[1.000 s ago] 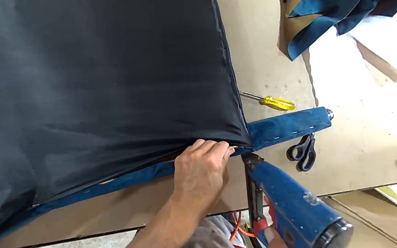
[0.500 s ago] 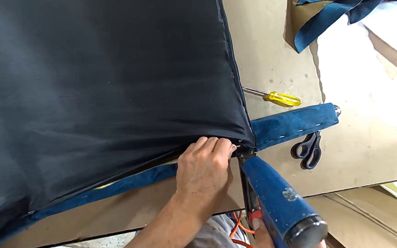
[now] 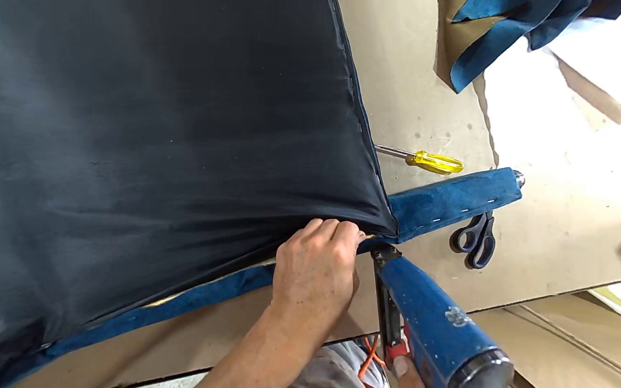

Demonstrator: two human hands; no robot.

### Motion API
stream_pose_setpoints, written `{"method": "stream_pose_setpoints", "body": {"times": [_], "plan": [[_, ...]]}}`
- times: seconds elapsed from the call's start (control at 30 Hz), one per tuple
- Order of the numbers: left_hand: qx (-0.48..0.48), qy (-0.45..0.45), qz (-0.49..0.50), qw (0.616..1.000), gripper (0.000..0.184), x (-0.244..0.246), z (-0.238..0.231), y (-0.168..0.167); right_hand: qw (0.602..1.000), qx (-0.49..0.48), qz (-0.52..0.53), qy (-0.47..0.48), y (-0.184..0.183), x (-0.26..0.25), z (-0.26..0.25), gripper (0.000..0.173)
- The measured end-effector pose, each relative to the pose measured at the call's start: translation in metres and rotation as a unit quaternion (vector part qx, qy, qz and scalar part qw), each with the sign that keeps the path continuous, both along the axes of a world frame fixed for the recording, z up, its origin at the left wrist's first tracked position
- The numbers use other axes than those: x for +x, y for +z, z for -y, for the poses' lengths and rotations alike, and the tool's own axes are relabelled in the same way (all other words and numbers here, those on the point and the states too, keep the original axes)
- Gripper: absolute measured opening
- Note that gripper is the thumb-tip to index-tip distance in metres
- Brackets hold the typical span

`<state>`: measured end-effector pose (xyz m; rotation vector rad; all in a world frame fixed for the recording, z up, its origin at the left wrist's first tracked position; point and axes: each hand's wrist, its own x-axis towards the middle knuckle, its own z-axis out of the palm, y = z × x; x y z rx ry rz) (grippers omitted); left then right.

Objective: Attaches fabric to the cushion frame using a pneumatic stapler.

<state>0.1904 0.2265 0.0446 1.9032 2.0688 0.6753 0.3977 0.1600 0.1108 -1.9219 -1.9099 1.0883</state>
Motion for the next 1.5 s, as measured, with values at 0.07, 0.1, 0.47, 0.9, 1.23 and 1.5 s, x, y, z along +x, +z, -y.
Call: {"method": "stream_pose_setpoints", "body": {"times": [0.07,0.1,0.47,0.9,1.23,1.5], "plan": [[0.003,0.002,-0.001,1.000,0.027,0.000,0.000,-0.001,1.000,0.000,-0.003,-0.005,-0.001,-0.002,-0.001,0.030],[0.004,0.002,-0.002,1.000,0.028,-0.001,0.000,-0.001,1.000,0.001,-0.003,-0.005,-0.003,-0.004,-0.002,0.030],[-0.007,-0.005,0.009,1.000,0.028,-0.003,-0.002,0.003,1.000,0.012,-0.024,0.007,-0.004,-0.001,0.014,0.044],[-0.043,-0.045,0.036,0.997,0.027,-0.016,-0.002,0.011,1.000,0.003,-0.027,0.008,-0.005,-0.004,0.017,0.039],[-0.027,-0.042,0.050,0.998,0.038,-0.026,0.025,0.019,0.999,0.019,-0.028,0.014,-0.010,-0.006,0.023,0.039],[-0.035,-0.043,0.062,0.997,0.038,-0.030,0.021,0.018,0.998,0.025,-0.041,0.028,-0.010,-0.016,0.017,0.041]]}}
